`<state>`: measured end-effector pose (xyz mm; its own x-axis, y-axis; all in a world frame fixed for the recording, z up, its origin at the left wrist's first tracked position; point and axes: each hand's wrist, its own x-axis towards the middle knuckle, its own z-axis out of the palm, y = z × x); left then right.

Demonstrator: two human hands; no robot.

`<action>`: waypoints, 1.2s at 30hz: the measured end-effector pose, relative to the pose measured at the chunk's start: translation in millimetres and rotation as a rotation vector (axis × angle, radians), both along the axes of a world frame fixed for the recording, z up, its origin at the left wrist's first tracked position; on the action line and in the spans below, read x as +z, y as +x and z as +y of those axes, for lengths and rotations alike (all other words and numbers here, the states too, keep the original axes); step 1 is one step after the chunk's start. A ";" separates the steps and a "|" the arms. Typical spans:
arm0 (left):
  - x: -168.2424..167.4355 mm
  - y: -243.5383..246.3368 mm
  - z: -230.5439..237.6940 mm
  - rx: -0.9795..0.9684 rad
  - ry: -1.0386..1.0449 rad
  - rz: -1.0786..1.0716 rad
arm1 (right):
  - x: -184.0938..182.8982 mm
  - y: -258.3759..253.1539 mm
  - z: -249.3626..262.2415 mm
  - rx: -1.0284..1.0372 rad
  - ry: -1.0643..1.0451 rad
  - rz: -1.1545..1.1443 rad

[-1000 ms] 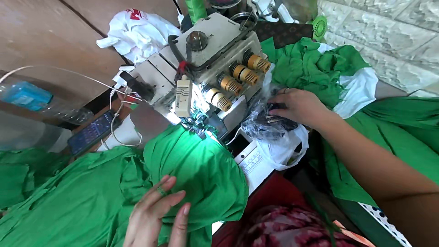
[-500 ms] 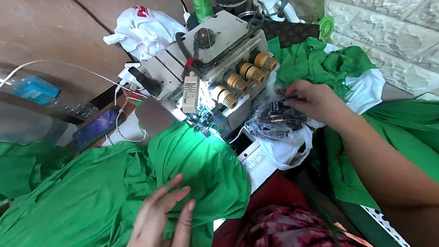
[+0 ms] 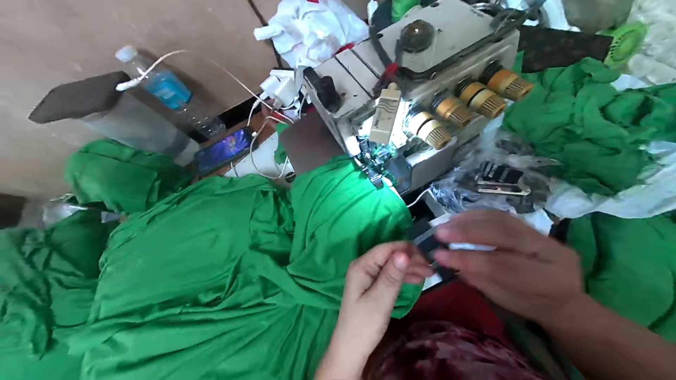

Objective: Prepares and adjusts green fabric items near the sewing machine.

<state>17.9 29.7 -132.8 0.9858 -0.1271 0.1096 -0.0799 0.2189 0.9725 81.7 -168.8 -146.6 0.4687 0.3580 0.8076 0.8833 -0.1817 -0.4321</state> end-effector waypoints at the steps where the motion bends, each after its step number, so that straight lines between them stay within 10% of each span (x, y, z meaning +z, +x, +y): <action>1: -3.6 2.2 -0.4 0.032 -0.072 0.011 | -4.7 -4.8 12.9 0.035 0.013 -0.015; 4: -5.8 0.2 7.6 0.150 -0.021 -0.069 | -13.1 -12.3 33.9 0.094 0.017 0.078; 10: 11.3 -11.2 28.3 0.195 0.798 -0.375 | -1.0 -5.0 32.7 0.374 -0.022 0.577; 22: 20.0 -14.4 58.7 0.413 0.979 -0.409 | -7.1 0.8 36.6 0.562 0.297 0.972; 29: 27.2 -21.3 36.9 0.414 0.444 -0.294 | -12.0 -2.9 49.3 0.618 0.605 1.044; 36: 12.2 -2.8 20.0 0.373 0.224 -0.216 | -16.4 -7.5 53.8 0.543 0.477 0.838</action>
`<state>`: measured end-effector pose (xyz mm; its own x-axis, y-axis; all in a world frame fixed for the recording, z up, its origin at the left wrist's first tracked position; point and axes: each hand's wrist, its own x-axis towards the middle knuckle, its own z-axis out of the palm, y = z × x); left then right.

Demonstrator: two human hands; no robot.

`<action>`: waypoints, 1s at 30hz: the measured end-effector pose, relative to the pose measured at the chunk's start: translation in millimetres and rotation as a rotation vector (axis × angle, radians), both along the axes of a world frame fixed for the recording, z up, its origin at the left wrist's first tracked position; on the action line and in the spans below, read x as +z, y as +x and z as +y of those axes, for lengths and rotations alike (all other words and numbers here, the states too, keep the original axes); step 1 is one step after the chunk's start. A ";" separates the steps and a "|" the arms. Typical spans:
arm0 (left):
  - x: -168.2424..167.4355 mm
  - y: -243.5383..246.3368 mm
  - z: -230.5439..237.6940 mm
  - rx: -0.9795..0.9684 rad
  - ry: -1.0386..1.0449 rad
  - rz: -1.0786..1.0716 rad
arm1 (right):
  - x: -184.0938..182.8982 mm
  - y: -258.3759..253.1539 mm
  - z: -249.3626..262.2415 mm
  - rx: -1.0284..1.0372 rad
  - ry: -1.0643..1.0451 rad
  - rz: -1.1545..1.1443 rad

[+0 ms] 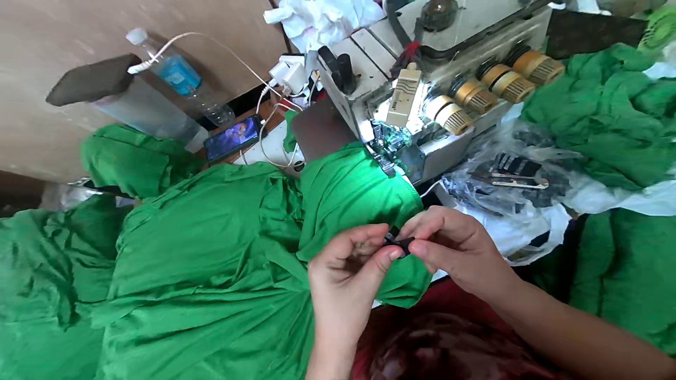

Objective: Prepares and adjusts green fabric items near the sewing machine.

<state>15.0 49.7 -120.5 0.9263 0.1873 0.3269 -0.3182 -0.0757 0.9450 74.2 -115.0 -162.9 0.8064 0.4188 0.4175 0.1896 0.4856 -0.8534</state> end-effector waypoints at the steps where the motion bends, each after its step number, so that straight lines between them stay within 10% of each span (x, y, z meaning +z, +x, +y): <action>1: -0.4 -0.2 -0.8 -0.004 -0.014 -0.007 | -0.4 0.9 -0.7 -0.020 -0.040 -0.036; 30: -7.1 4.8 -1.5 0.023 0.101 -0.002 | 10.7 17.6 -10.1 0.034 -0.234 0.051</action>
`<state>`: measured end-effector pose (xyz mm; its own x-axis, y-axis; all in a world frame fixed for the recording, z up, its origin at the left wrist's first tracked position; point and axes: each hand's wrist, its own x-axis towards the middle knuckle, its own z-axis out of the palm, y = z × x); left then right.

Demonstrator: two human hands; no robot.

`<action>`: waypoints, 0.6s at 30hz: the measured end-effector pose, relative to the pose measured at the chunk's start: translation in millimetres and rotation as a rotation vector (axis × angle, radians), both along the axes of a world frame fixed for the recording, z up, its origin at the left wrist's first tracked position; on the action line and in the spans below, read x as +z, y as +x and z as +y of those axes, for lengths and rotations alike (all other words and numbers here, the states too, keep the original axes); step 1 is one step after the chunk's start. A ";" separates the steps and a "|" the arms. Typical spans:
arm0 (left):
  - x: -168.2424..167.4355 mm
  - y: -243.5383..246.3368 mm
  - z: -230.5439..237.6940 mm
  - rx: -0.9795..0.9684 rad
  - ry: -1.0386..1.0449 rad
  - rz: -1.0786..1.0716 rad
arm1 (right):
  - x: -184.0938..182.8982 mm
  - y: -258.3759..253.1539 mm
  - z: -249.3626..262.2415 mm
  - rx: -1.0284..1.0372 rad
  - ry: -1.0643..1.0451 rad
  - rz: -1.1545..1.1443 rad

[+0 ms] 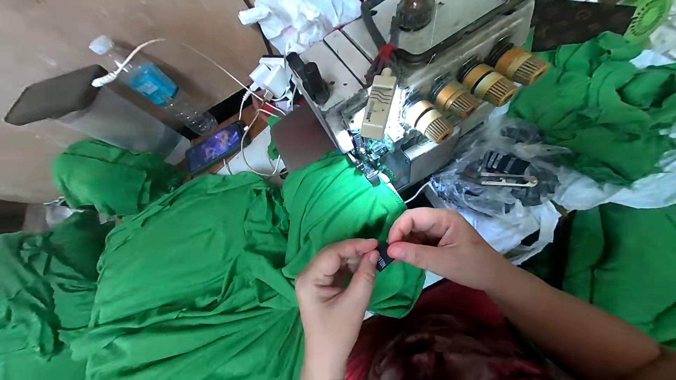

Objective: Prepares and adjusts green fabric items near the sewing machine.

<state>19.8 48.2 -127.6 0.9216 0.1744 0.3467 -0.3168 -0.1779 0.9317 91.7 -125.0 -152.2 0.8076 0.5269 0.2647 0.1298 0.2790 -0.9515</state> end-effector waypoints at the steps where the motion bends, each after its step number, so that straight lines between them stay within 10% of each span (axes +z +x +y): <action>1: 0.2 2.3 -1.0 0.006 0.035 -0.021 | 0.6 1.3 -0.2 -0.008 0.000 -0.002; 11: 6.1 57.8 2.5 0.055 0.884 -0.245 | 13.5 48.8 1.4 -0.331 -0.369 -0.061; 18: 11.2 60.3 2.2 0.018 1.004 -0.159 | -12.4 27.9 -16.8 -0.162 -0.368 -0.011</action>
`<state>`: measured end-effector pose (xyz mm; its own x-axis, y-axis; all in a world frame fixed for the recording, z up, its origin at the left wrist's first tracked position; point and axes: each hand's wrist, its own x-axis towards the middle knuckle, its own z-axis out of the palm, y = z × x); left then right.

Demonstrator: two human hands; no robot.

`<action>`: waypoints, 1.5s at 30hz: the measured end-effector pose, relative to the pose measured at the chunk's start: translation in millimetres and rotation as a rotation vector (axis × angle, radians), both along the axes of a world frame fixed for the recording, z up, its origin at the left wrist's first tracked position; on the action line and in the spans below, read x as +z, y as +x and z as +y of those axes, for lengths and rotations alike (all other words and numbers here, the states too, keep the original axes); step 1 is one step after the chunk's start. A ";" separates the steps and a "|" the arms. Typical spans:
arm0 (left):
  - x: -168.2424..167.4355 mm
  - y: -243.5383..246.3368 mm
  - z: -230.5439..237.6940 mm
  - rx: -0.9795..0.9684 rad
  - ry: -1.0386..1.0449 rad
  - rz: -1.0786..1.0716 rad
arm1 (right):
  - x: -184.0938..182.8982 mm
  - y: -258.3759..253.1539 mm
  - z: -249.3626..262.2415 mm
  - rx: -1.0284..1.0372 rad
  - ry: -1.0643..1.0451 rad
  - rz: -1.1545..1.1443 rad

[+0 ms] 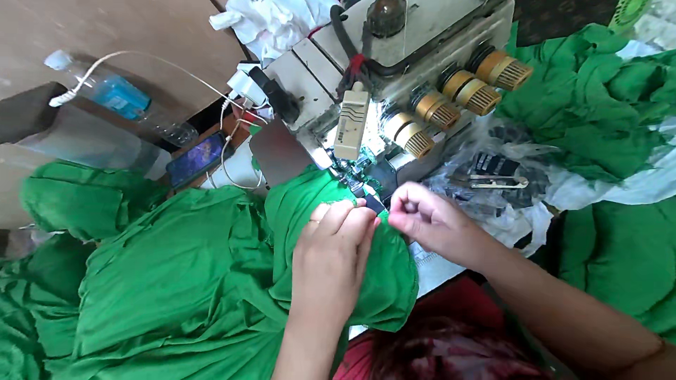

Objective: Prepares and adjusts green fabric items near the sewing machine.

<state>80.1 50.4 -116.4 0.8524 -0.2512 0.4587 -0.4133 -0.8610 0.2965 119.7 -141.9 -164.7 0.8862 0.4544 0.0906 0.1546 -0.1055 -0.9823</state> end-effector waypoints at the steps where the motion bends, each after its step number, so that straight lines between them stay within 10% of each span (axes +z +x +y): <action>1: 0.5 -0.7 -0.4 0.005 0.010 -0.003 | -2.3 -5.0 -3.9 0.064 0.016 0.063; 35: 4.9 24.2 25.7 -0.098 0.054 -0.013 | -6.1 -11.4 -5.7 0.134 0.114 -0.020; 45: -17.8 -6.8 -15.0 0.277 0.102 -0.016 | -8.7 -14.4 -17.9 0.064 -0.096 -0.246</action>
